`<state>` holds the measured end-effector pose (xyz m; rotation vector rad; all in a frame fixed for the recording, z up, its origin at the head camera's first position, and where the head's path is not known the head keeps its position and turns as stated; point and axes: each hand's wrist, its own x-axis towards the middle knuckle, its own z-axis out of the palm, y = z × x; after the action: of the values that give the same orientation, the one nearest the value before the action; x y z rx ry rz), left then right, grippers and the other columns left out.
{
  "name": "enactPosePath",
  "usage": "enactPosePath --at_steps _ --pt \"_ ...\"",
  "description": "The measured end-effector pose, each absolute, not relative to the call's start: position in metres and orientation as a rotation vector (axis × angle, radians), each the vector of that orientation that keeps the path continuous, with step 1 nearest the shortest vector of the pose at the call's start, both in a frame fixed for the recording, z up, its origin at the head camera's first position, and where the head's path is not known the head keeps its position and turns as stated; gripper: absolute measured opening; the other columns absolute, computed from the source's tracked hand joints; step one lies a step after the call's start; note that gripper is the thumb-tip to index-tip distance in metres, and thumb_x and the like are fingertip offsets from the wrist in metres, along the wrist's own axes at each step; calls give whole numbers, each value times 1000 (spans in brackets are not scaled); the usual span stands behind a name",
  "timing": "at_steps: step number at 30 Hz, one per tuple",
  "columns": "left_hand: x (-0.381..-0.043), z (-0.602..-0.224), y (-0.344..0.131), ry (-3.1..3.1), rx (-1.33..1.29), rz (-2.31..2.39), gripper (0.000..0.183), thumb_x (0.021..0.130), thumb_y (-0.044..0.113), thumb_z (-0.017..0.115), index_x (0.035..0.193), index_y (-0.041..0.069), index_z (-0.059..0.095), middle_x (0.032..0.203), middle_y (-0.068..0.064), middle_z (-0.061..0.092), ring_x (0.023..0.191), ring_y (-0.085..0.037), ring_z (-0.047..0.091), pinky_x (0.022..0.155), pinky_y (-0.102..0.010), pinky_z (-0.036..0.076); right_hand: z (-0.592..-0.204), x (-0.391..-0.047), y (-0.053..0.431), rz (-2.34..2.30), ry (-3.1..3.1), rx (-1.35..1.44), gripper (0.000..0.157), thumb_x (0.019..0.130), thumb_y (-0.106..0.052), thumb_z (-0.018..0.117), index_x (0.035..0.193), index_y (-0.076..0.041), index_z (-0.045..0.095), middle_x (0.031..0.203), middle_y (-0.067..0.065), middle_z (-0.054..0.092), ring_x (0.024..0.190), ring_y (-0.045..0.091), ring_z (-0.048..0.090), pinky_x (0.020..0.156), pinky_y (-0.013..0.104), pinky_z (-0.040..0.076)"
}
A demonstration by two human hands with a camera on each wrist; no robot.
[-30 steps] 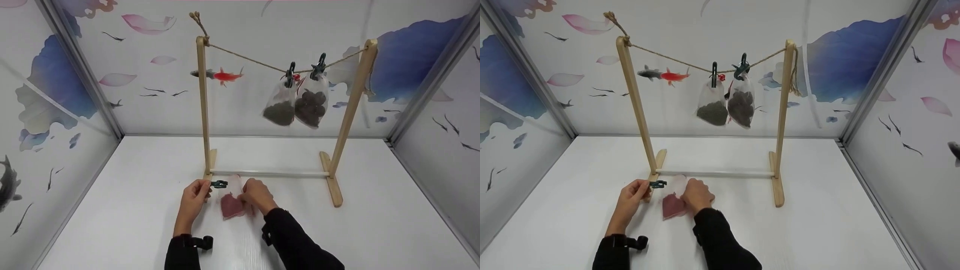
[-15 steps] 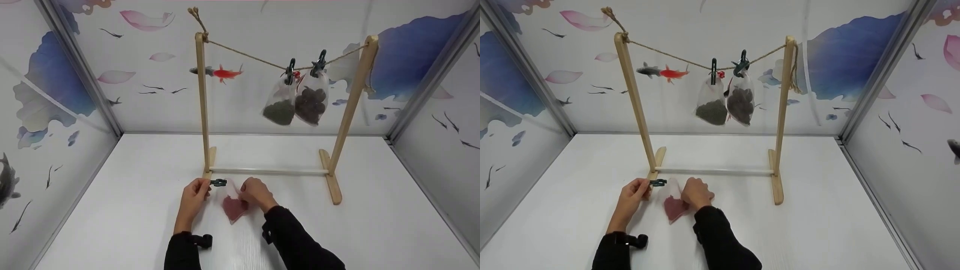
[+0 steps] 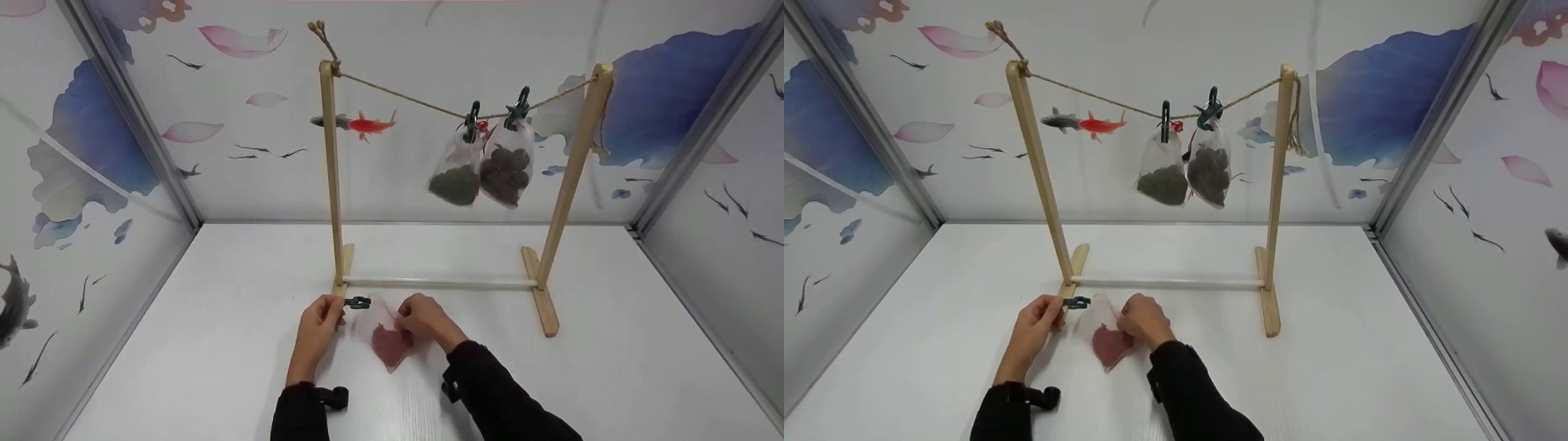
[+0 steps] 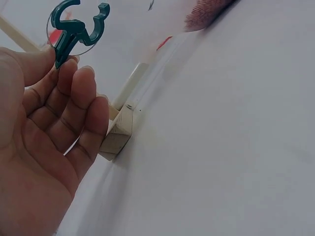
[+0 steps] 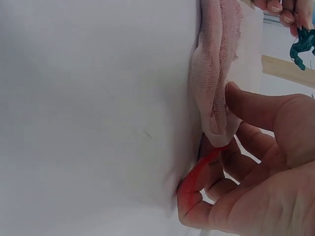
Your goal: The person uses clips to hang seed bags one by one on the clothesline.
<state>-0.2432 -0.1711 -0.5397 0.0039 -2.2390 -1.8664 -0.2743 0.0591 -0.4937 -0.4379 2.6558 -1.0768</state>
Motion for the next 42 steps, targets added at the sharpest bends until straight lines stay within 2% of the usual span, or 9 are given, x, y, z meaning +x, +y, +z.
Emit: enactPosePath --at_steps 5,8,12,16,22,29,36,42 --pt "-244 -533 -169 -2224 11 -1885 21 105 16 59 103 -4 66 90 -23 63 76 -26 62 65 -24 48 -493 -276 63 -1066 2655 -448 7 90 -7 72 86 -2 72 74 -1 62 68 13 55 61 25 44" --pt "-237 -518 -166 -2224 41 -1908 19 105 15 58 104 -3 66 88 -19 63 79 -30 63 67 -31 51 -486 -276 65 -1032 2678 -446 8 92 -10 73 91 -3 72 79 0 64 70 13 56 62 26 46" --pt "-229 -500 -169 -2190 10 -1885 20 105 18 58 105 0 66 87 -11 65 80 -26 65 72 -37 54 -460 -276 69 -1009 2726 -519 6 93 -9 71 90 -4 71 78 1 65 68 13 59 60 28 49" --pt "-228 -479 -182 -2174 -141 -1769 20 104 23 61 104 5 68 88 -9 65 79 -23 65 71 -30 53 -421 -279 71 -937 2835 -633 8 94 -10 70 87 -6 71 73 -2 64 66 13 57 62 32 48" --pt "-234 -419 -187 -2265 -334 -1468 17 104 26 62 102 11 70 86 0 64 72 -18 62 62 -28 48 -355 -283 78 -785 2983 -718 8 95 -13 71 89 -7 72 76 0 64 70 17 58 68 37 49" --pt "-243 -350 -187 -2300 -535 -1008 19 103 26 62 104 9 70 89 3 65 70 -10 57 59 -27 46 -287 -283 81 -737 3081 -812 8 95 -12 71 96 -5 74 87 7 71 79 24 66 73 41 54" --pt "-250 -282 -176 -2234 -746 -630 22 105 24 59 102 5 68 89 -5 64 68 -16 55 60 -30 48 -234 -276 73 -653 3191 -772 12 96 -12 72 104 -4 76 94 10 73 83 26 67 76 41 56" --pt "-258 -238 -169 -2093 -803 -423 24 104 25 61 99 2 68 83 -8 62 66 -24 58 59 -36 52 -200 -278 67 -539 3298 -777 12 97 -13 71 105 -6 76 98 9 74 90 27 67 80 42 55"
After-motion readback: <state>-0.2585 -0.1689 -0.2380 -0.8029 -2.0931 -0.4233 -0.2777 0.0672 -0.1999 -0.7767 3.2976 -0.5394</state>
